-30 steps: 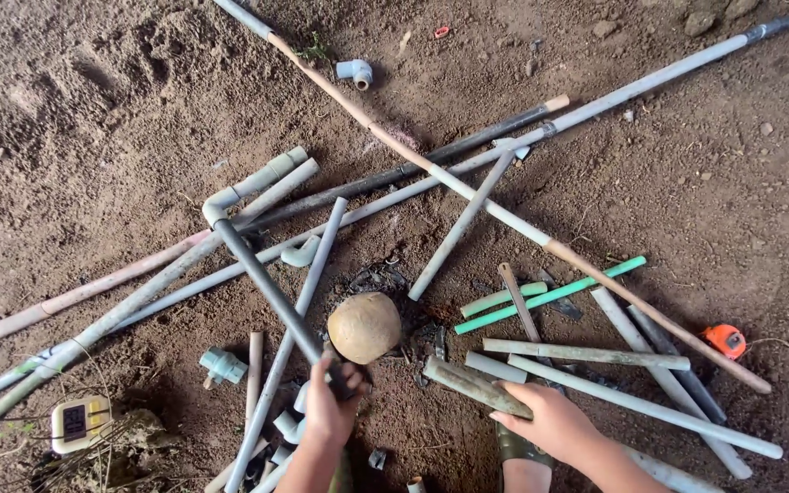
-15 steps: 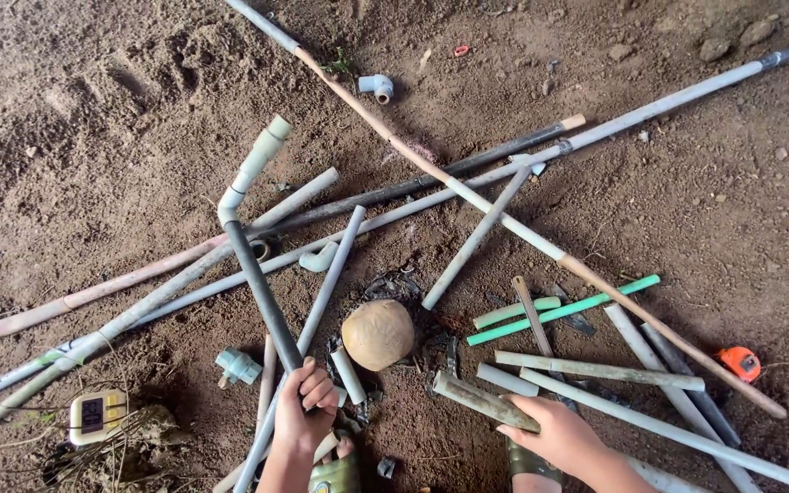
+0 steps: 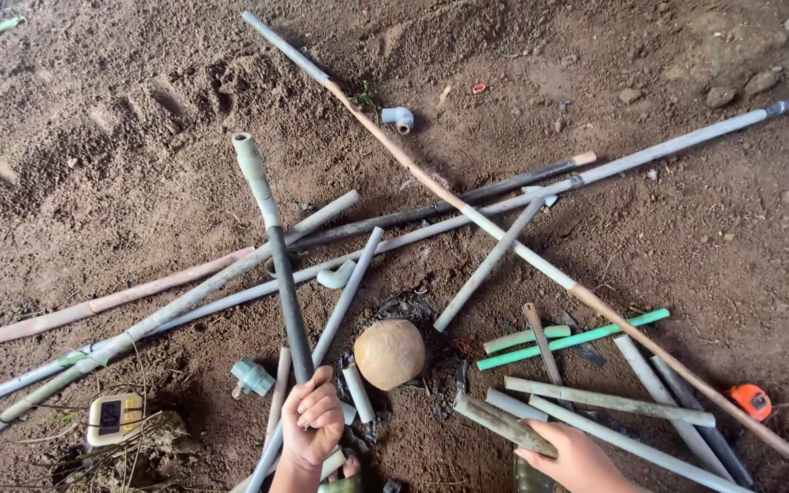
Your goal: The person uses a hacksaw to cut a grey PVC pipe resting on a coconut. After cutting, they inspect the pipe ends and attempt to fit two pieces together. They then use a tape measure to measure the length of a pipe segment.
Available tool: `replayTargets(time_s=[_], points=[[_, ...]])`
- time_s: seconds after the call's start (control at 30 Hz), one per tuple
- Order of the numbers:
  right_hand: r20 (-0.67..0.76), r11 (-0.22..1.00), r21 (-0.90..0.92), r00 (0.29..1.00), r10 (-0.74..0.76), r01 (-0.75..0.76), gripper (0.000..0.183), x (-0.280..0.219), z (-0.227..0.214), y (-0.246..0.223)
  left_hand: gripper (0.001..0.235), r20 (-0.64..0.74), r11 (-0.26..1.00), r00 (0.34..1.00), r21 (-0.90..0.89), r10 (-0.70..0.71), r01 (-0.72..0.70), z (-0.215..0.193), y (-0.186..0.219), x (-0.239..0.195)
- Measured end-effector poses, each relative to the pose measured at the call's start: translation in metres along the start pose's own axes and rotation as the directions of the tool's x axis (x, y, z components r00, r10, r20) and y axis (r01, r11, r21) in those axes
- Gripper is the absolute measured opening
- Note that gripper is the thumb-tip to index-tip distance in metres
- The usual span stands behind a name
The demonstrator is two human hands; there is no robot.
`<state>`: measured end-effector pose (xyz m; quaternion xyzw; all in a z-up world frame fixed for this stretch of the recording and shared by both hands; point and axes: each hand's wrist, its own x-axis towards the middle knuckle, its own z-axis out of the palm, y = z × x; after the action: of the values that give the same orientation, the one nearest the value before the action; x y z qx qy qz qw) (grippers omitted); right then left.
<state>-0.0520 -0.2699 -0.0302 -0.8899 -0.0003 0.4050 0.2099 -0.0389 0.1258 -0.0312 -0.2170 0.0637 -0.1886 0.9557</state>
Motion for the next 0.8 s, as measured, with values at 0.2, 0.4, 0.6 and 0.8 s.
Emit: replayTargets(time_s=[0.2, 0.4, 0.6, 0.8], points=[[0.071, 0.998, -0.031, 0.996, 0.057, -0.055, 0.053, -0.005, -0.013, -0.014, 0.005, -0.058, 0.998, 0.997, 0.048, -0.047, 0.05, -0.006, -0.002, -0.001], [0.022, 0.998, -0.051, 0.999, 0.023, -0.022, 0.047, -0.004, -0.008, -0.01, 0.014, -0.133, 0.99, 0.988, 0.108, -0.078, 0.093, -0.023, 0.004, -0.004], [0.029, 1.0, -0.005, 1.0, -0.001, 0.001, 0.062, 0.009, 0.001, 0.017, 0.013, -0.36, 0.918, 0.932, 0.382, 0.043, 0.105, -0.048, 0.029, -0.012], [0.12, 0.988, 0.076, 0.985, 0.124, -0.134, 0.065, -0.003, -0.03, -0.001, 0.028, -0.536, 0.721, 0.772, 0.676, 0.341, 0.15, -0.075, 0.078, -0.015]])
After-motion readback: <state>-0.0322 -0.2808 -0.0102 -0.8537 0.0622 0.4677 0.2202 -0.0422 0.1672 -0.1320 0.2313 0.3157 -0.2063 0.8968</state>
